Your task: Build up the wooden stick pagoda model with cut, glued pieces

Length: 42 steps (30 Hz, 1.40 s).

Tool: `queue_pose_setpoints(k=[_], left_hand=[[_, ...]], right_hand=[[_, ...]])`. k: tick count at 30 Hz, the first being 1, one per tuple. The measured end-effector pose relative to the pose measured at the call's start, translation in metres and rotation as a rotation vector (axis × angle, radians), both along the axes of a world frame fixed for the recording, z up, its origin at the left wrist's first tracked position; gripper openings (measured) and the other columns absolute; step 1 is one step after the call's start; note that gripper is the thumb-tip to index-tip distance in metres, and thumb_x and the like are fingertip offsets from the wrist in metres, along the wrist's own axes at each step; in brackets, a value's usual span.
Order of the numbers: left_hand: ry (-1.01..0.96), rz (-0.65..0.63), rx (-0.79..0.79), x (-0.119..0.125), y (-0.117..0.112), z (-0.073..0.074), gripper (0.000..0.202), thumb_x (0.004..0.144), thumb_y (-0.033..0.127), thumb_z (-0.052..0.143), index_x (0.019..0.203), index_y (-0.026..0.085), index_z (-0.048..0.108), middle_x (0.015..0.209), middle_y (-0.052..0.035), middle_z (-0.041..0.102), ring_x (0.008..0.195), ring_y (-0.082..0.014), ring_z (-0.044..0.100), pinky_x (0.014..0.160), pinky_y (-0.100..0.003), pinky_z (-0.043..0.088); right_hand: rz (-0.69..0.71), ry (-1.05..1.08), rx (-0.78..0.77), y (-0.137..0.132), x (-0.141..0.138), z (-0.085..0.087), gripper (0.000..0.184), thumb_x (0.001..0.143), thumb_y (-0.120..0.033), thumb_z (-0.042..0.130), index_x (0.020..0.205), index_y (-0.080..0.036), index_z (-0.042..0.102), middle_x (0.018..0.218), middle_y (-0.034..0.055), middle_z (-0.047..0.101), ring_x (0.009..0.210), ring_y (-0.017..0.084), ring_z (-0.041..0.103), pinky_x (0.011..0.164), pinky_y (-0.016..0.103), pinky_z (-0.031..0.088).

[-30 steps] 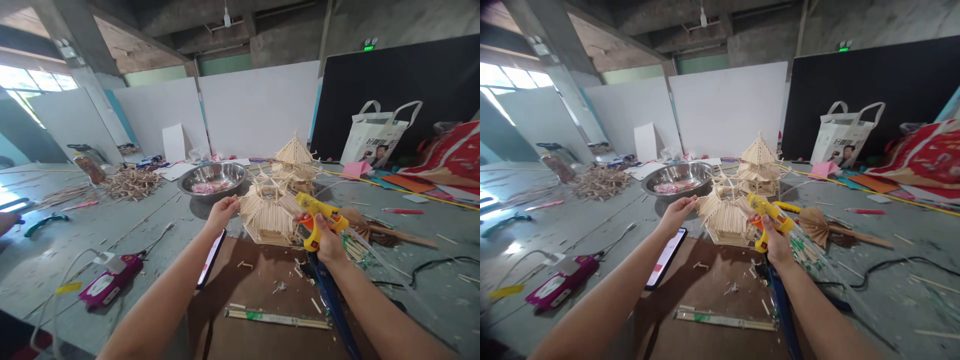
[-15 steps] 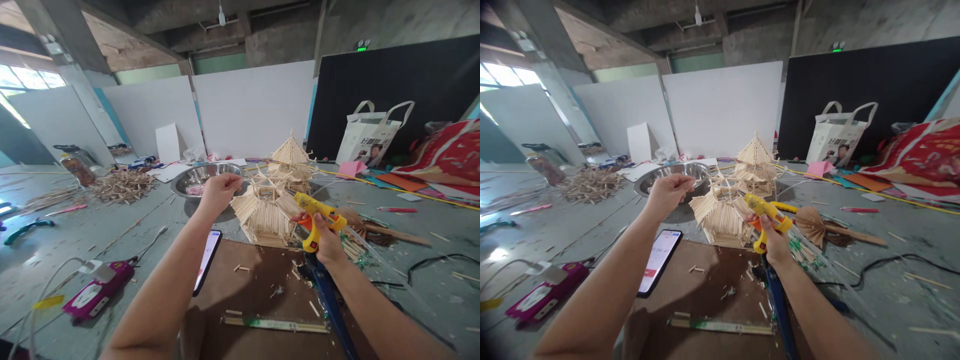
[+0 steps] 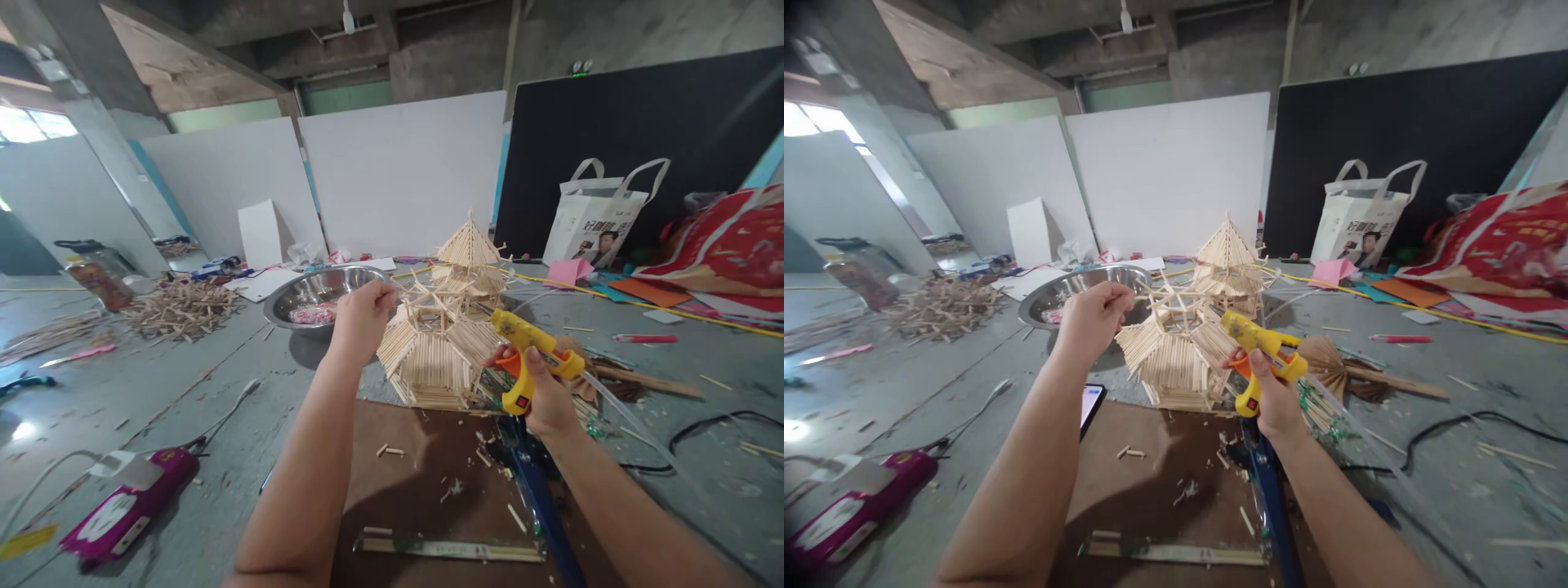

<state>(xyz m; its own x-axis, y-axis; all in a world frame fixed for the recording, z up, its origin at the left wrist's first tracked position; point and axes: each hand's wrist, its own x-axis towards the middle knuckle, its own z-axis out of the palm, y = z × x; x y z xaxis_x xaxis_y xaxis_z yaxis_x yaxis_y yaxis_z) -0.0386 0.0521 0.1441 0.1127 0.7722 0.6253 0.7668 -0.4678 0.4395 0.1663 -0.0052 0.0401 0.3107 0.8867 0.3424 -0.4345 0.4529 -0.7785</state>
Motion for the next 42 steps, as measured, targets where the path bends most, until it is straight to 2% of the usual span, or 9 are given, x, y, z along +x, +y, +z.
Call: queue_pose_setpoints(k=[4, 8, 13, 20, 25, 30, 36, 42], left_hand=[[0.055, 0.016, 0.034, 0.0, 0.0, -0.013, 0.017, 0.073, 0.017, 0.044, 0.073, 0.019, 0.062, 0.066, 0.0002, 0.064, 0.062, -0.0129, 0.056, 0.061, -0.022, 0.04], [0.056, 0.035, 0.107, 0.001, 0.003, -0.018, 0.019, 0.076, 0.018, 0.043, 0.078, 0.018, 0.062, 0.077, -0.0027, 0.064, 0.072, -0.0147, 0.057, 0.066, -0.023, 0.041], [0.065, -0.007, 0.153, 0.004, 0.008, -0.019, 0.02, 0.078, 0.016, 0.041, 0.08, 0.017, 0.061, 0.079, -0.0039, 0.064, 0.075, -0.0142, 0.056, 0.067, -0.023, 0.041], [0.108, 0.041, 0.143, 0.006, 0.014, -0.011, 0.019, 0.077, 0.018, 0.043, 0.074, 0.018, 0.062, 0.073, -0.0026, 0.063, 0.069, -0.0138, 0.055, 0.063, -0.024, 0.04], [0.13, 0.095, 0.093, 0.007, 0.008, -0.008, 0.018, 0.075, 0.018, 0.045, 0.071, 0.017, 0.062, 0.07, -0.0031, 0.064, 0.066, -0.015, 0.055, 0.061, -0.025, 0.039], [0.111, 0.096, 0.128, 0.005, 0.004, -0.011, 0.019, 0.076, 0.02, 0.044, 0.073, 0.018, 0.062, 0.071, -0.0024, 0.063, 0.067, -0.0147, 0.055, 0.063, -0.024, 0.04], [0.138, 0.087, 0.202, 0.005, 0.011, -0.019, 0.023, 0.079, 0.019, 0.04, 0.078, 0.017, 0.062, 0.073, -0.004, 0.061, 0.068, -0.0145, 0.054, 0.062, -0.024, 0.039], [0.137, 0.079, 0.208, 0.007, 0.01, -0.022, 0.022, 0.079, 0.019, 0.04, 0.081, 0.017, 0.062, 0.074, -0.0039, 0.06, 0.07, -0.0144, 0.054, 0.064, -0.024, 0.039]], right_hand=[[-0.008, 0.006, -0.016, 0.001, 0.001, -0.001, 0.024, 0.067, -0.043, 0.059, 0.068, -0.02, 0.061, 0.065, -0.0008, 0.059, 0.06, 0.016, 0.06, 0.064, 0.033, 0.048], [-0.007, 0.001, -0.048, 0.0, 0.001, -0.001, 0.025, 0.066, -0.044, 0.059, 0.069, -0.02, 0.061, 0.067, -0.0008, 0.06, 0.063, 0.016, 0.06, 0.065, 0.032, 0.049], [-0.003, -0.018, -0.051, -0.001, 0.001, 0.0, 0.024, 0.068, -0.044, 0.057, 0.069, -0.021, 0.061, 0.069, -0.0009, 0.06, 0.064, 0.015, 0.06, 0.064, 0.031, 0.049], [-0.014, -0.008, -0.06, -0.001, 0.002, 0.001, 0.024, 0.065, -0.044, 0.06, 0.069, -0.02, 0.061, 0.066, 0.0, 0.061, 0.063, 0.017, 0.061, 0.061, 0.032, 0.05], [-0.009, -0.016, -0.06, -0.002, 0.003, 0.003, 0.023, 0.066, -0.042, 0.06, 0.068, -0.019, 0.061, 0.066, -0.0001, 0.06, 0.063, 0.017, 0.061, 0.063, 0.032, 0.049], [0.0, -0.024, -0.061, -0.003, 0.002, 0.003, 0.021, 0.066, -0.041, 0.06, 0.069, -0.021, 0.062, 0.067, 0.0004, 0.06, 0.059, 0.016, 0.059, 0.06, 0.032, 0.048], [0.012, -0.022, -0.068, -0.003, 0.002, 0.003, 0.023, 0.066, -0.044, 0.059, 0.067, -0.021, 0.062, 0.067, 0.0, 0.06, 0.057, 0.015, 0.059, 0.059, 0.031, 0.047], [0.018, -0.022, -0.064, -0.004, 0.001, 0.004, 0.023, 0.066, -0.042, 0.06, 0.067, -0.02, 0.061, 0.068, -0.0002, 0.06, 0.058, 0.015, 0.059, 0.06, 0.029, 0.048]])
